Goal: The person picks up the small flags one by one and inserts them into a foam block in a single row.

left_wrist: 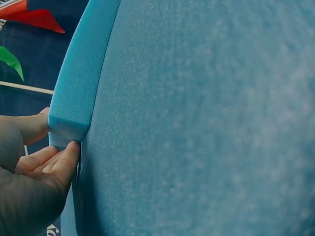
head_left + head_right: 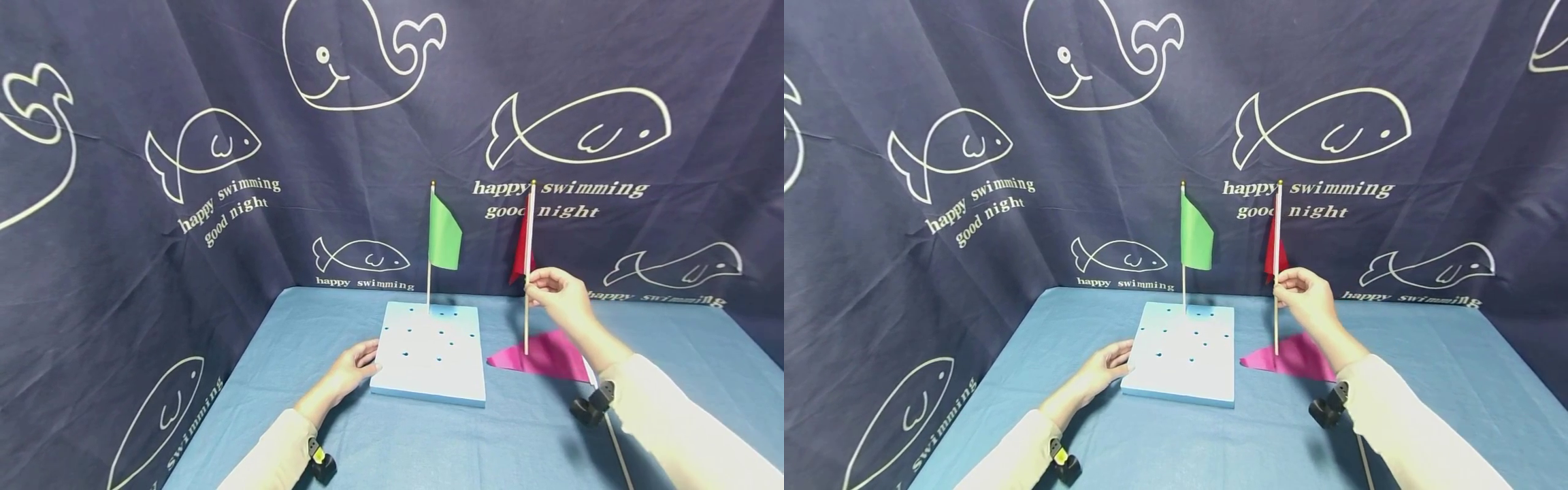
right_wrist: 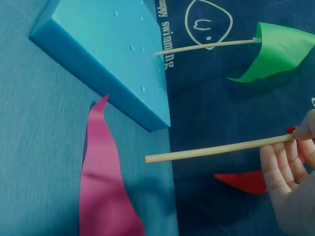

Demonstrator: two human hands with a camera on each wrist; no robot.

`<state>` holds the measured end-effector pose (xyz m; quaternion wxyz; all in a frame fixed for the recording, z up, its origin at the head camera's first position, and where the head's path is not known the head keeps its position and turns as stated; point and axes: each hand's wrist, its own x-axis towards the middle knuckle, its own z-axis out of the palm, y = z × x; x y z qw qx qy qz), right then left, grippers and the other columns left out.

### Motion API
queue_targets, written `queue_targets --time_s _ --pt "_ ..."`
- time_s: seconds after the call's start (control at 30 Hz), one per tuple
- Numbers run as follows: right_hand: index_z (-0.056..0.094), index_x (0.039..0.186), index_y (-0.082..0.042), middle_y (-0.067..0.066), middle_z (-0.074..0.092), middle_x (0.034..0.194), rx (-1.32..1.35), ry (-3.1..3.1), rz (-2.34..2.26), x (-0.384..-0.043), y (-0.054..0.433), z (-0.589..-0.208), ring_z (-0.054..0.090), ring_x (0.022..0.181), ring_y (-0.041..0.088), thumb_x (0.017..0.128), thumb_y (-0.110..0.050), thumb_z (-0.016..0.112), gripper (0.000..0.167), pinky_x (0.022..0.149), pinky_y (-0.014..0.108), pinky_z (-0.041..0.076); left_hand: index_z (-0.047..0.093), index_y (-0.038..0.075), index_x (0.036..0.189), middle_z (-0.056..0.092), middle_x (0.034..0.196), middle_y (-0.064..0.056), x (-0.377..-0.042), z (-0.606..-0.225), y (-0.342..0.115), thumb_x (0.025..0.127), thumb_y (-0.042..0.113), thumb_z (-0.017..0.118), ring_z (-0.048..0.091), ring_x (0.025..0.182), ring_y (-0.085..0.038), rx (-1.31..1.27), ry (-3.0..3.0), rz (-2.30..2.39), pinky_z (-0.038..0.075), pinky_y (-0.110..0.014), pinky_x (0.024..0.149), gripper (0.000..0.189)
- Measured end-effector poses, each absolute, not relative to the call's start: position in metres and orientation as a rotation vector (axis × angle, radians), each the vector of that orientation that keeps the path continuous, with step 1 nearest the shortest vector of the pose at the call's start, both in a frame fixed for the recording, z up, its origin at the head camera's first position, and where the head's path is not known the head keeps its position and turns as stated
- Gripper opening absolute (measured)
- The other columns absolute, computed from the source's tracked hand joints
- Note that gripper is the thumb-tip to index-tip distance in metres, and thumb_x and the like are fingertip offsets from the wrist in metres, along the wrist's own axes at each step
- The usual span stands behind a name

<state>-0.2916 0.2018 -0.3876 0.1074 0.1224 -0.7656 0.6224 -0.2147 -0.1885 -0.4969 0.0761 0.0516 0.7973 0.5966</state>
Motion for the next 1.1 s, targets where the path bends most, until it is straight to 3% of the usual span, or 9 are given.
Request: queue_targets --time_s 0.17,0.73,0.97,1.1 --pt "0.059 0.096 0.010 -0.015 0.063 0.068 0.371 -2.240 1.838 -0.294 0.191 -0.387 0.064 0.059 0.000 0.086 0.006 0.063 0.012 0.058 0.022 0.059 0.043 -0.004 0.142 0.049 0.142 -0.025 -0.214 -0.496 -0.188 0.093 0.007 0.063 0.045 0.135 -0.036 0.156 2.393 1.787 0.043 -0.040 0.108 0.053" --pt "0.061 0.095 0.002 -0.012 0.062 0.070 0.312 -2.166 1.962 -0.309 0.164 -0.390 0.063 0.061 0.000 0.086 0.007 0.062 0.010 0.062 0.026 0.061 0.043 -0.005 0.141 0.049 0.142 -0.025 -0.214 -0.496 -0.189 0.094 0.007 0.063 0.044 0.135 -0.036 0.164 2.386 1.796 0.043 -0.040 0.108 0.053" --pt "0.055 0.104 0.018 -0.013 0.061 0.068 0.312 -2.136 1.998 -0.310 0.153 -0.389 0.062 0.062 -0.001 0.086 0.009 0.061 0.021 0.062 0.024 0.060 0.043 -0.006 0.141 0.048 0.142 -0.025 -0.215 -0.497 -0.189 0.093 0.007 0.063 0.044 0.135 -0.037 0.179 2.383 1.810 0.045 -0.038 0.107 0.054" --pt "0.054 0.107 0.020 -0.013 0.061 0.067 0.290 -2.140 2.004 -0.311 0.147 -0.390 0.062 0.061 -0.001 0.086 0.009 0.060 0.025 0.062 0.025 0.061 0.042 -0.005 0.142 0.048 0.142 -0.025 -0.215 -0.498 -0.189 0.093 0.007 0.063 0.044 0.135 -0.036 0.174 2.386 1.797 0.045 -0.038 0.107 0.054"
